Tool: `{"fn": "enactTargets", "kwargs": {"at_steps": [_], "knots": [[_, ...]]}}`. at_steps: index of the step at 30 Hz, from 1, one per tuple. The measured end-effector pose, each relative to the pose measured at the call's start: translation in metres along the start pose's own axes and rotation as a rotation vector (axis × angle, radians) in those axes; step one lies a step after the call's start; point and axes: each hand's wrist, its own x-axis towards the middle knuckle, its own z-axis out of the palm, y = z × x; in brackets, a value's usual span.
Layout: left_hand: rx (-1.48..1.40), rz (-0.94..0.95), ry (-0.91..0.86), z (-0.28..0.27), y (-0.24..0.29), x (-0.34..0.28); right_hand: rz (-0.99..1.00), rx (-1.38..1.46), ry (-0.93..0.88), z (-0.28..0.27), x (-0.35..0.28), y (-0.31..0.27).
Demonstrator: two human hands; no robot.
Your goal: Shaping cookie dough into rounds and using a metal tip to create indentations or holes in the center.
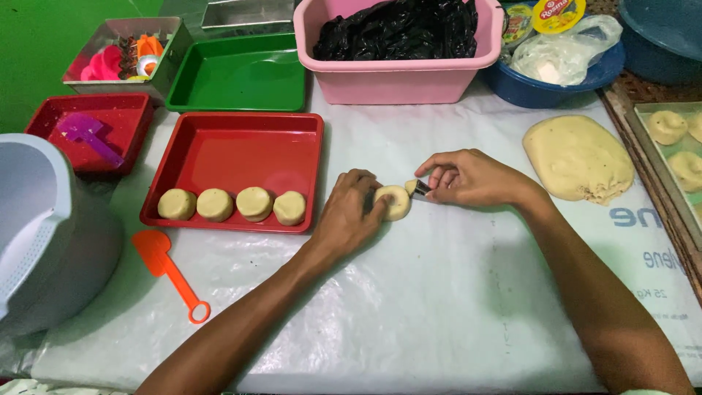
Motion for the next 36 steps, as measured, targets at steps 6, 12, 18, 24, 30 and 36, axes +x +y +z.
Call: {"fn": "enactTargets", "kwargs": {"at_steps": [6, 12, 18, 24, 30, 36], "knots": [[-0.155, -0.273, -0.132, -0.015, 0.028, 0.005, 0.0, -0.028, 0.051, 0.0, -0.002, 0.001], [-0.272, -0.341, -0.118, -0.015, 0.027, 0.004, -0.082, -0.1, 0.215, -0.003, -0.004, 0.002], [-0.321, -0.305, -0.18, -0.024, 0.031, -0.001, -0.306, -0.257, 0.363, 0.003, -0.007, -0.005], [-0.372, -0.223, -0.178, -0.025, 0.025, -0.002, -0.331, -0.171, 0.29, 0.012, -0.018, -0.034], [-0.508, -0.187, -0.112, -0.029, 0.008, 0.002, -0.328, 0.066, 0.063, 0.028, -0.012, -0.029], [-0.551, -0.245, -0.023, -0.025, 0.006, 0.004, -0.224, 0.543, -0.028, 0.04, 0.006, -0.009]]}}
